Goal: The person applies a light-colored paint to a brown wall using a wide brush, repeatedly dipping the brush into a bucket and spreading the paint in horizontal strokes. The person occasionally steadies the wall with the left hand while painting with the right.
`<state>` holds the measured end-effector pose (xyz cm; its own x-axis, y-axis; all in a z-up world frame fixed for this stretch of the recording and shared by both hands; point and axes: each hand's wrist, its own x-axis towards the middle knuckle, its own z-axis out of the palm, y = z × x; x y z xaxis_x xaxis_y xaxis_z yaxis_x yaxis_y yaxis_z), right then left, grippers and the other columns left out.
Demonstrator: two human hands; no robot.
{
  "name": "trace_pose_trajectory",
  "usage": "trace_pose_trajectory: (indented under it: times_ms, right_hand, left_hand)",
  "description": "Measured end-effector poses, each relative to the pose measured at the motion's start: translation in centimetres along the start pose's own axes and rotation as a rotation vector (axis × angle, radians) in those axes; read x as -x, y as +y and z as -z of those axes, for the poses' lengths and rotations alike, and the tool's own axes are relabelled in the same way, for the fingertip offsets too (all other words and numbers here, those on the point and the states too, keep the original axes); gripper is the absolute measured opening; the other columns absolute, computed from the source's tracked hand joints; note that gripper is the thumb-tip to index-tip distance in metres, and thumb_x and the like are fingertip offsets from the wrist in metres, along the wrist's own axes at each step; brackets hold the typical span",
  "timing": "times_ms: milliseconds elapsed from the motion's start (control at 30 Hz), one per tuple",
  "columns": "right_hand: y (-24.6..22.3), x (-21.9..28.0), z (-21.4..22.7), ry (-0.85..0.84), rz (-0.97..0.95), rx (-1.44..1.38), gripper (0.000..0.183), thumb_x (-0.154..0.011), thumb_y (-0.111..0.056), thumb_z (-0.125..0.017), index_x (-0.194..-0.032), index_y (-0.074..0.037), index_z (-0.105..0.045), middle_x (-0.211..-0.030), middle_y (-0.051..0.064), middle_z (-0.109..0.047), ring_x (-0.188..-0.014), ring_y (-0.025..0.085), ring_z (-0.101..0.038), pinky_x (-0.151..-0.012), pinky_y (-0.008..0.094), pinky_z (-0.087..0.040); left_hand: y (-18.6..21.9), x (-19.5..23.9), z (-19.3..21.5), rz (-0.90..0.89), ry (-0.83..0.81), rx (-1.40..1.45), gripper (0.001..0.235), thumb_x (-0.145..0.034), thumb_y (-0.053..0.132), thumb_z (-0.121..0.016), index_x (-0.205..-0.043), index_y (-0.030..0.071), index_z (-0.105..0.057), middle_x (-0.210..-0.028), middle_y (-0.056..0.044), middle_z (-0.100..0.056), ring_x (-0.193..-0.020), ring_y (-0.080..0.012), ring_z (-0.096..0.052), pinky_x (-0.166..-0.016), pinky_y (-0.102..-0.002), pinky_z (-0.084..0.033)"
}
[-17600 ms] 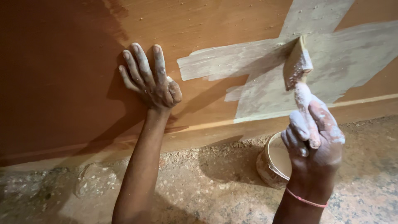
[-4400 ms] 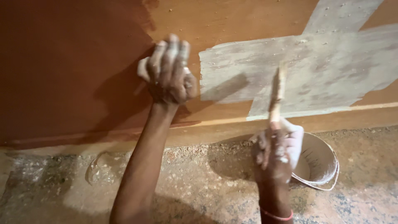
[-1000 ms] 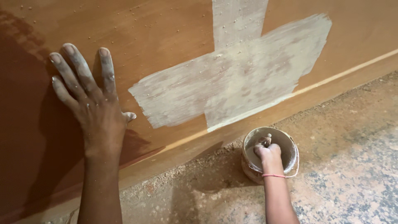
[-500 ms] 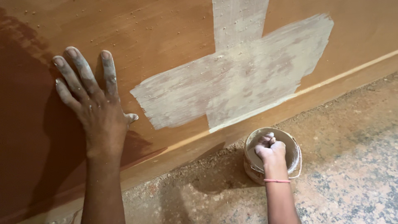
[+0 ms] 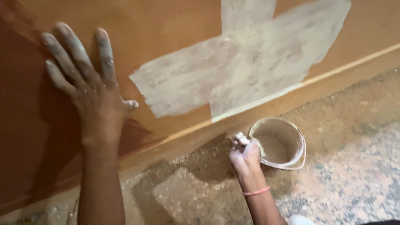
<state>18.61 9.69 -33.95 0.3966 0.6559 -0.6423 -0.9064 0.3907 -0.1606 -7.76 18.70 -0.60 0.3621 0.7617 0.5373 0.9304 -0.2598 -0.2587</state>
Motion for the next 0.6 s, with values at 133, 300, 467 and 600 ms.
trace_pose_trajectory:
  times_ms: [133, 300, 467, 600]
  right_hand:
    - [1.3, 1.4, -0.1, 0.011, 0.037, 0.084, 0.018, -0.094, -0.008, -0.037, -0.092, -0.004, -0.055, -0.090, 0.014, -0.070, -0.071, 0.022, -0.066, -0.062, 0.032, -0.053]
    - [2.2, 5.5, -1.9, -0.094, 0.025, 0.099, 0.022, -0.099, -0.008, -0.032, -0.107, 0.003, -0.049, -0.118, 0.023, -0.072, -0.083, 0.025, -0.069, -0.071, 0.036, -0.058]
    - [3.0, 9.1, -3.9, -0.036, 0.016, 0.147, 0.021, -0.106, -0.013, -0.031, -0.123, -0.004, -0.039, -0.125, 0.027, -0.069, -0.090, 0.029, -0.071, -0.074, 0.036, -0.059]
    - [3.3, 11.7, -5.5, -0.019, 0.008, 0.164, 0.022, -0.109, -0.026, -0.027, -0.118, -0.008, -0.036, -0.126, 0.028, -0.068, -0.092, 0.029, -0.069, -0.075, 0.038, -0.058]
  left_hand:
    - [-0.3, 0.2, -0.2, 0.025, -0.078, 0.006, 0.147, -0.077, 0.055, -0.095, -0.170, 0.019, 0.013, -0.166, -0.029, 0.017, -0.156, -0.0524, 0.010, -0.130, -0.074, -0.006]
    - [-0.6, 0.6, -0.5, 0.050, -0.155, -0.041, 0.142, -0.078, 0.052, -0.088, -0.172, 0.019, 0.013, -0.168, -0.031, 0.015, -0.158, -0.0526, 0.008, -0.131, -0.073, -0.006]
    - [-0.6, 0.1, -1.5, 0.043, -0.122, -0.037, 0.141, -0.081, 0.051, -0.094, -0.170, 0.019, 0.010, -0.168, -0.034, 0.011, -0.161, -0.0510, 0.002, -0.128, -0.073, -0.008]
    - [-0.6, 0.2, -1.6, 0.061, -0.112, 0.022, 0.143, -0.075, 0.046, -0.098, -0.169, 0.018, 0.007, -0.168, -0.036, 0.002, -0.158, -0.0548, -0.007, -0.124, -0.075, -0.015]
